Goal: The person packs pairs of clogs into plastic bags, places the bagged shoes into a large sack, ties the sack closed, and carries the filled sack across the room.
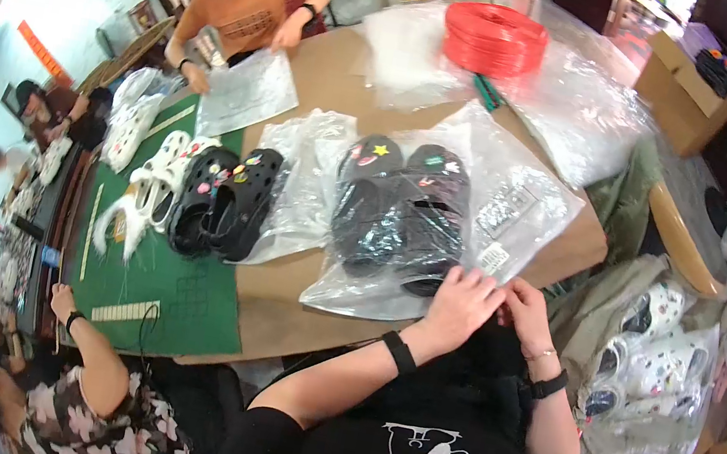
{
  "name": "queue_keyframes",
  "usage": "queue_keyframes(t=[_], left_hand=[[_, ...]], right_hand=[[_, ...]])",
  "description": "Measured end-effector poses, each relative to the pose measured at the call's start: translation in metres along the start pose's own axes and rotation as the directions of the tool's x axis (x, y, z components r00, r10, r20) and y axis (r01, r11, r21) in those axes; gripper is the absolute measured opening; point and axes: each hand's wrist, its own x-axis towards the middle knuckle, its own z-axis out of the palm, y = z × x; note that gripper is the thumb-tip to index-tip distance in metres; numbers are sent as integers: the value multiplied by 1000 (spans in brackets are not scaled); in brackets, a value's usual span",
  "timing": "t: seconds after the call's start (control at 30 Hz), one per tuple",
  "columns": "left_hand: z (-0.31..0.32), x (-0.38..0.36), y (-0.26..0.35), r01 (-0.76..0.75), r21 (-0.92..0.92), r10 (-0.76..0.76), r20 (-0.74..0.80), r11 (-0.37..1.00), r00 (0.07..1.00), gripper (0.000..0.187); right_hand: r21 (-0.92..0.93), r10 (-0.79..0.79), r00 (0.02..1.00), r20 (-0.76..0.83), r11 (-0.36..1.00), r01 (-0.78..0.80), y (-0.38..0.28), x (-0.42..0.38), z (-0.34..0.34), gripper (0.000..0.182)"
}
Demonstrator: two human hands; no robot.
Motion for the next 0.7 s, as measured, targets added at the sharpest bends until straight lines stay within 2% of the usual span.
queue_keyframes(t=[0.03,0.13,0.3,0.37,0.43,0.57,0.6,0.63,0.67,0.7], left_hand=[[0,0,-1,-12,-6,12,-48,1000,999,18],[-4,-7,-1,32,29,-32,-17,999,999,19],[-31,-24,-9,117,64,-120,51,991,991,18],[-43,-35,-19,107,92,-110,23,990,994,15],[-53,-48,-29,165,85,-163,-20,983,986,17],[-73,-72,-33,214,-24,-214,-18,977,977,14],[-73,-82,-26,420,-207,-420,45,884,906,12],[-73,-91,-21,598,-362,-589,148,715,794,12],[-68,-100,-19,649,-401,-627,205,647,751,14],[-64,-101,-18,647,-406,-624,210,645,753,14]], right_hand=[[-31,-11,1000,-17,999,11,0,0,0,18],[-84,-25,999,-44,996,21,-4,-1,4,19],[-67,-44,998,-46,997,41,-3,-1,-2,22],[-60,-46,998,-47,997,43,-3,-1,-5,22],[-198,-108,983,-149,977,77,-2,1,-10,22],[-245,-169,967,-188,962,120,-11,0,-18,22],[-440,-183,965,-191,894,82,-21,-3,-17,18],[-439,-183,963,-199,895,79,-24,-1,-11,18],[-591,-410,896,-170,770,240,-27,0,-5,16],[-721,-609,787,-98,589,365,-30,1,1,16]])
